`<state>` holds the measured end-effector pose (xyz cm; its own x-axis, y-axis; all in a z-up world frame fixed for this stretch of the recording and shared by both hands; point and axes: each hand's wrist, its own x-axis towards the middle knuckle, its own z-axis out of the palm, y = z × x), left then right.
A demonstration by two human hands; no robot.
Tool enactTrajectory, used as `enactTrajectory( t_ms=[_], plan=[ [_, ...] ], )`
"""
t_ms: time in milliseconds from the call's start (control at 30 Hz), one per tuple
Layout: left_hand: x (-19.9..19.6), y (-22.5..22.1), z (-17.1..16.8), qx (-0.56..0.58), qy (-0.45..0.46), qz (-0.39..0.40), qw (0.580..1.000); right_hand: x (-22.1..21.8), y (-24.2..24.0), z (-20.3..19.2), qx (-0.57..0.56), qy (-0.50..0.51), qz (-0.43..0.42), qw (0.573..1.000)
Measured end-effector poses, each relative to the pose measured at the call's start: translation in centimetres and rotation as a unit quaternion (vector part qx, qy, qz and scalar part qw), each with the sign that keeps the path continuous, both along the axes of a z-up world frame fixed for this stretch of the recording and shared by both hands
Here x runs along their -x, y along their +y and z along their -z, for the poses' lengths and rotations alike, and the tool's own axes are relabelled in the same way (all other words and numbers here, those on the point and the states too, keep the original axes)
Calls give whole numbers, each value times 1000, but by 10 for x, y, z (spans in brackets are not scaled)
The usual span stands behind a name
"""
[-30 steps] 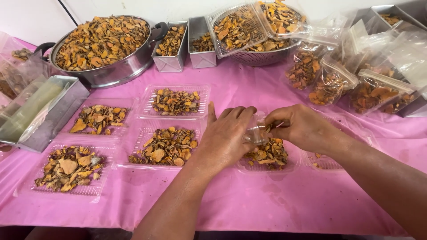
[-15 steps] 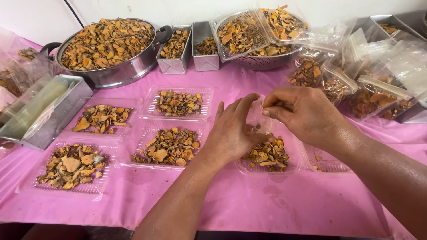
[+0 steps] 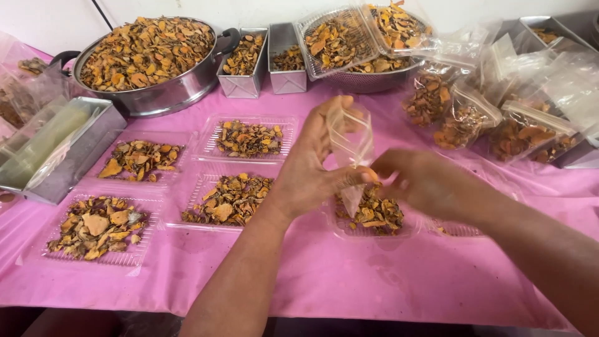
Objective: Sorting, cleaning, and packaging dried tea leaves into plastic bags using a brush and manual picking.
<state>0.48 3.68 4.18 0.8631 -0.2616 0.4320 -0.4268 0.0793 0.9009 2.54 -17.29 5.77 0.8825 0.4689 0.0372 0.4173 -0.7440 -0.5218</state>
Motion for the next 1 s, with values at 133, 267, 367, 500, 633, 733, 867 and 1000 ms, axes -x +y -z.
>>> enactTrajectory(
  t_ms=[133, 267, 367, 500, 633, 733, 867, 1000],
  plan=[
    [-17, 0, 17, -257, -158, -149, 942, -13, 7, 62, 200, 81, -105, 971],
    [-21, 0, 27, -518, -176, -217, 808, -31, -5, 105, 137, -61, -144, 978],
    [-19, 4, 33, -551, -205, -250, 769, -42, -12, 120, 112, -114, -160, 974],
    [-12, 2, 23, -551, -183, -237, 779, -45, -17, 121, 84, -125, -148, 977],
    [-12, 2, 24, -556, -176, -217, 783, -19, -11, 57, 52, 2, -50, 997],
    [-12, 0, 23, -551, -164, -198, 794, -10, -8, 21, 8, 89, 29, 996],
    [-12, -1, 27, -545, -162, -174, 804, -15, -13, 10, -124, 121, 55, 983],
    [-10, -5, 23, -548, -154, -158, 807, -19, -11, 25, -304, 106, 66, 945]
  ],
)
